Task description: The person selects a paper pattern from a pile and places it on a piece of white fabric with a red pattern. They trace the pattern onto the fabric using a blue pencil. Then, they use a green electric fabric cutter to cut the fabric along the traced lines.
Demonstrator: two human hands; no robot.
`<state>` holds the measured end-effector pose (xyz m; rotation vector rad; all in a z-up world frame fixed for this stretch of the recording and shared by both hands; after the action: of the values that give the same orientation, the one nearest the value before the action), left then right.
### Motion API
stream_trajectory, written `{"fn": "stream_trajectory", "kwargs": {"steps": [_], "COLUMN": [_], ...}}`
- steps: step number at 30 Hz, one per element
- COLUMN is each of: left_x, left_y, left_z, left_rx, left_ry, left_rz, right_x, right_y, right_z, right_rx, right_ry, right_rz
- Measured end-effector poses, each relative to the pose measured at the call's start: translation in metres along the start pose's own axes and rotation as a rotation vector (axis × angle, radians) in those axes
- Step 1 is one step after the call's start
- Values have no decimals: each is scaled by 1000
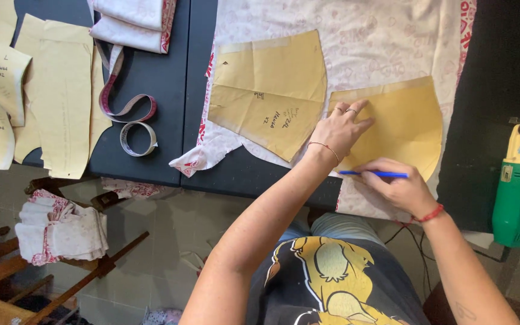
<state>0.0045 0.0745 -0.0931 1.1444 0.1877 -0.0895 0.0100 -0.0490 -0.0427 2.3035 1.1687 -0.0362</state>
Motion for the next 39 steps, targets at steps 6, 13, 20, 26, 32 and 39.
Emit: {"fn": "stream_trajectory", "kwargs": {"steps": [6,13,20,26,32,39], "left_x": [4,-17,-43,-30,6,109], "left_y": [-4,10,14,3,14,8], "left_z": [-3,-1,-5,-5,8,39], "left_rx": [-52,-223,-744,-722,-1090,-1699], "left_ry": [32,221,465,611,436,569], "left_rz": [-79,93,499,402,361,622], "right_x": [-61,-99,-75,-105,-93,-113], "right_y": [48,87,105,143,152,169], "right_z": [54,121,113,95,109,136], "right_rx": [-84,-76,-699,-951,-685,-461], "right_ry": [-84,-626,-772,-31,-322,-457], "right_rz": [-17,336,183,821,692,762]}}
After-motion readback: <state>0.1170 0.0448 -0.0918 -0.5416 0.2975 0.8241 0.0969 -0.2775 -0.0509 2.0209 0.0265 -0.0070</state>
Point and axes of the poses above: each hand's wrist, its own x-axis towards the middle knuckle, its own y-axis out of the back of the hand, z = x × y, the point moved 5 cm from there along x, towards the middle knuckle, and after that the axes turned 1 degree about -x, right-handed, at the moved point
